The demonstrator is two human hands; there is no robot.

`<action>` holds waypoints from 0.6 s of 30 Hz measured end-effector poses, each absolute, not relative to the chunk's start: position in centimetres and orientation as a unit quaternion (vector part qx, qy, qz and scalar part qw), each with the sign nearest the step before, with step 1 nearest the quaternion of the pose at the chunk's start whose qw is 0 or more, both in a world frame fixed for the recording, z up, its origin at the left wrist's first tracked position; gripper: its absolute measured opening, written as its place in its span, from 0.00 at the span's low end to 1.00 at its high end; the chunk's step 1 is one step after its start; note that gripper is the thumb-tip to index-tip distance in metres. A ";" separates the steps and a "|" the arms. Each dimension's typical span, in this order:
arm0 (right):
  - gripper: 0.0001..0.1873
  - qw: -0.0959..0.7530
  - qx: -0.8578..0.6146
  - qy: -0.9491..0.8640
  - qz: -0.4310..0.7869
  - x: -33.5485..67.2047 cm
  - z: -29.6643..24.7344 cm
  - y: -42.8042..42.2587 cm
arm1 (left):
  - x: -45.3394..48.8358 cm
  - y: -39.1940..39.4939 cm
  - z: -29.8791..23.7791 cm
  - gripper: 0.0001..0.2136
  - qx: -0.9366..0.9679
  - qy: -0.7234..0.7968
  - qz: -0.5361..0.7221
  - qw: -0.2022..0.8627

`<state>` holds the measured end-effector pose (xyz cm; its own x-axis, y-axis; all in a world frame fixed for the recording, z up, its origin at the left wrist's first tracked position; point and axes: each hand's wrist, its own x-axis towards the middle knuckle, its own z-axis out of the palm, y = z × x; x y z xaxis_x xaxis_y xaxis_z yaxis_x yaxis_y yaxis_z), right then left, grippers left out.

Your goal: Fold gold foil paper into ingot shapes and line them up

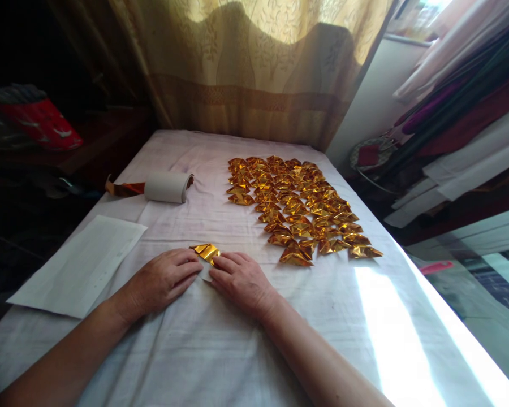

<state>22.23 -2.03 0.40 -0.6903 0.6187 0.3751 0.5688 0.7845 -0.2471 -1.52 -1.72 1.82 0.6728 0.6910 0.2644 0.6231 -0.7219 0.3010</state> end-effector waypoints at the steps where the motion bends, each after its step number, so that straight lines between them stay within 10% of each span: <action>1: 0.09 0.237 -0.338 -0.908 0.067 22.1 0.3 -2.2 | -1.5 -1.7 1.9 0.08 0.911 0.360 0.177 0.094; 18: 0.01 0.306 -0.487 -0.799 0.177 20.5 -0.7 -2.2 | -0.4 -2.4 1.1 0.08 0.894 0.403 0.194 0.032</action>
